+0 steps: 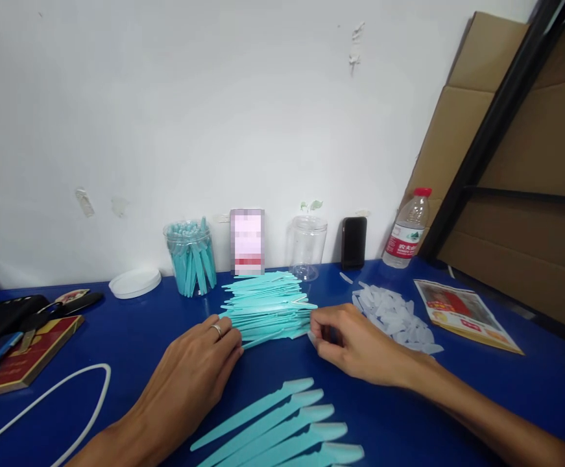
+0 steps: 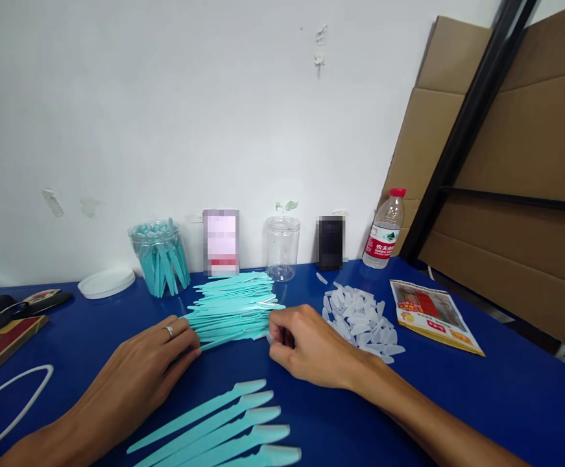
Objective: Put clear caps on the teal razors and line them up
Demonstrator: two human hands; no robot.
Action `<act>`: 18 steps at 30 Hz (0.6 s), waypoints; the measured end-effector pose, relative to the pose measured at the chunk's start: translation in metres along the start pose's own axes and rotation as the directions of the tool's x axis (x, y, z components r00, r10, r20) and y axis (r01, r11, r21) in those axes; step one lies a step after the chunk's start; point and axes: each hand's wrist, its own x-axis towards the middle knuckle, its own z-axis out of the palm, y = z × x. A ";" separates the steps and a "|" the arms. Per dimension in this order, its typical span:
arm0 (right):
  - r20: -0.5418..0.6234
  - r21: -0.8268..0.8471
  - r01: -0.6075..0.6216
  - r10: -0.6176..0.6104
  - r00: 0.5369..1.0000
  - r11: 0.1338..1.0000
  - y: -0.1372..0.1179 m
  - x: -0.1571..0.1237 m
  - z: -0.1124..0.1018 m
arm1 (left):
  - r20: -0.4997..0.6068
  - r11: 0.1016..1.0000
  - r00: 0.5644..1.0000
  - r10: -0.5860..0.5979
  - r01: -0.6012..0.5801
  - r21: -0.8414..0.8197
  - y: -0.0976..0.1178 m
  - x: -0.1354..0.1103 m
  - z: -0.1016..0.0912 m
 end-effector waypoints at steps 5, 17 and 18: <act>-0.010 0.307 -0.129 0.139 0.990 0.943 -0.004 -0.002 -0.006 | -0.055 0.998 0.997 0.045 -0.048 -0.043 -0.002 -0.010 -0.009; 0.072 0.779 -0.228 0.277 0.958 0.584 -0.027 -0.004 -0.006 | -0.007 0.765 0.966 -0.257 0.199 -0.612 0.028 -0.020 -0.021; 0.076 0.794 -0.231 0.284 0.956 0.563 -0.028 -0.005 -0.005 | -0.002 0.754 0.964 -0.266 0.207 -0.623 0.027 -0.020 -0.020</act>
